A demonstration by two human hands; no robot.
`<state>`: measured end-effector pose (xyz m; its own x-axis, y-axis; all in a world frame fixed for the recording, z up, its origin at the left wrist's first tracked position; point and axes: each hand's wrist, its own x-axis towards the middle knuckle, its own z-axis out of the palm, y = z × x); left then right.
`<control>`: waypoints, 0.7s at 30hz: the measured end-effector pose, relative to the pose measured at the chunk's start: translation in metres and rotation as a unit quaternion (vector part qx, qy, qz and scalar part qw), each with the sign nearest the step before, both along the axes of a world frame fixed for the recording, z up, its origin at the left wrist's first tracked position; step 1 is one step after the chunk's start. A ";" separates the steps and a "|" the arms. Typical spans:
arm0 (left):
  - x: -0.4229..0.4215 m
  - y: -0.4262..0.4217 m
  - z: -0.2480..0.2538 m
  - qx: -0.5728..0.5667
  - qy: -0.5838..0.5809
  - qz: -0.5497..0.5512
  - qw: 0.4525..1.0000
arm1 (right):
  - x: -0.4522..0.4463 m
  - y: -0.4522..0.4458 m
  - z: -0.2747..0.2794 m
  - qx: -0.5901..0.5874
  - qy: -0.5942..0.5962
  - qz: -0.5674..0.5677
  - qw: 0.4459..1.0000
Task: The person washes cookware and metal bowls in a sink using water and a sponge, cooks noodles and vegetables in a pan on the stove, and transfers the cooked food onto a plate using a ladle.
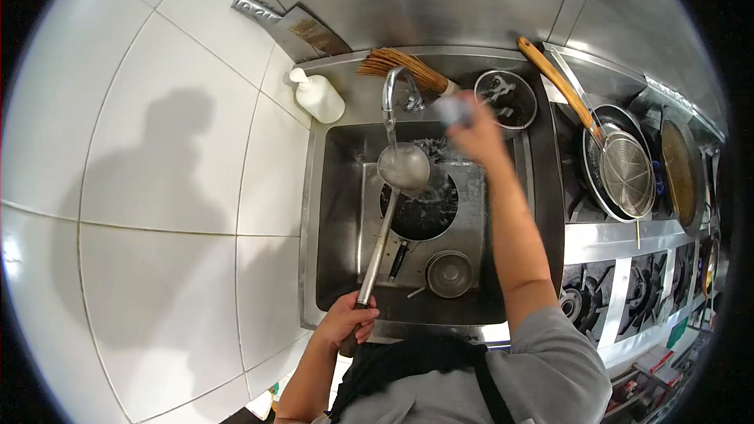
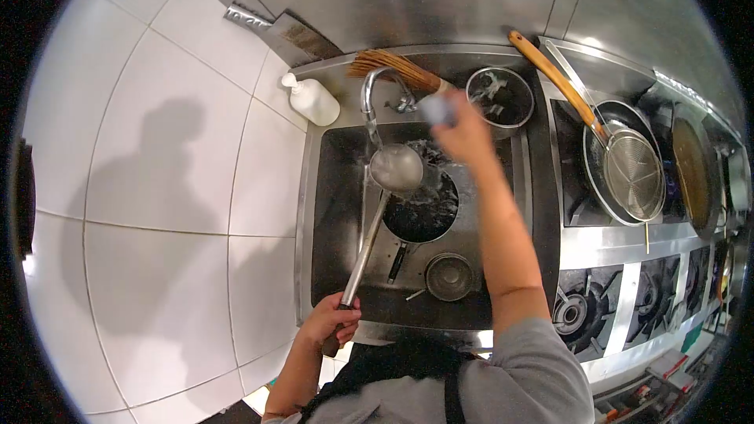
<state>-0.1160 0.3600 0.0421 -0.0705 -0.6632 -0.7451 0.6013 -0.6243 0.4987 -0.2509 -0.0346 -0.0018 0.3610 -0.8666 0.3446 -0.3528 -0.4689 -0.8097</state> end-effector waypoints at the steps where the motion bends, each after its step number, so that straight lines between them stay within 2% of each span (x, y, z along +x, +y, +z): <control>1: -0.001 -0.002 0.004 0.005 -0.007 -0.005 1.000 | 0.018 0.019 -0.020 0.029 0.031 0.043 0.998; 2: -0.003 -0.005 0.007 0.004 -0.009 -0.011 1.000 | 0.036 0.029 -0.059 0.027 0.128 0.082 0.988; 5: -0.007 -0.013 0.016 0.017 -0.188 -0.115 0.975 | 0.063 0.065 -0.124 -0.039 0.112 0.079 0.990; 7: 0.007 0.001 0.011 0.029 -0.175 -0.099 0.979 | 0.059 0.067 -0.137 -0.219 0.277 0.184 0.917; 10: -0.001 0.016 0.000 0.063 -0.091 -0.084 0.990 | 0.065 0.053 -0.130 -0.188 0.240 0.149 0.941; 12: -0.009 0.005 -0.001 0.043 -0.131 -0.111 0.984 | 0.074 0.063 -0.133 -0.145 0.263 0.154 0.941; 14: 0.004 0.008 -0.002 0.051 -0.186 -0.097 0.976 | 0.070 0.071 -0.143 -0.202 0.240 0.243 0.918; 16: 0.013 0.021 -0.001 0.044 -0.169 -0.078 0.982 | 0.065 0.060 -0.136 -0.170 0.282 0.210 0.920; 17: 0.011 0.026 0.000 0.050 -0.131 -0.080 0.987 | 0.065 0.058 -0.128 -0.039 0.219 0.142 0.965; 18: 0.007 0.032 0.000 0.056 -0.091 -0.083 0.991 | 0.065 0.057 -0.122 0.096 0.152 0.068 0.981; 19: 0.009 0.033 -0.005 0.055 -0.144 -0.153 0.976 | 0.072 0.046 -0.119 0.129 0.142 0.088 0.978; 20: 0.012 0.035 -0.006 0.056 -0.145 -0.155 0.976 | 0.079 0.034 -0.117 0.162 0.132 0.106 0.972; 21: 0.016 0.032 -0.004 0.033 -0.291 -0.237 0.926 | 0.084 0.025 -0.101 0.057 0.241 0.220 0.944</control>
<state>-0.1003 0.3917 0.0385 0.0842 -0.6115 -0.7868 -0.1073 -0.7905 0.6029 -0.1673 -0.0097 -0.1024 0.7852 -0.6181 -0.0385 -0.4849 -0.5750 -0.6589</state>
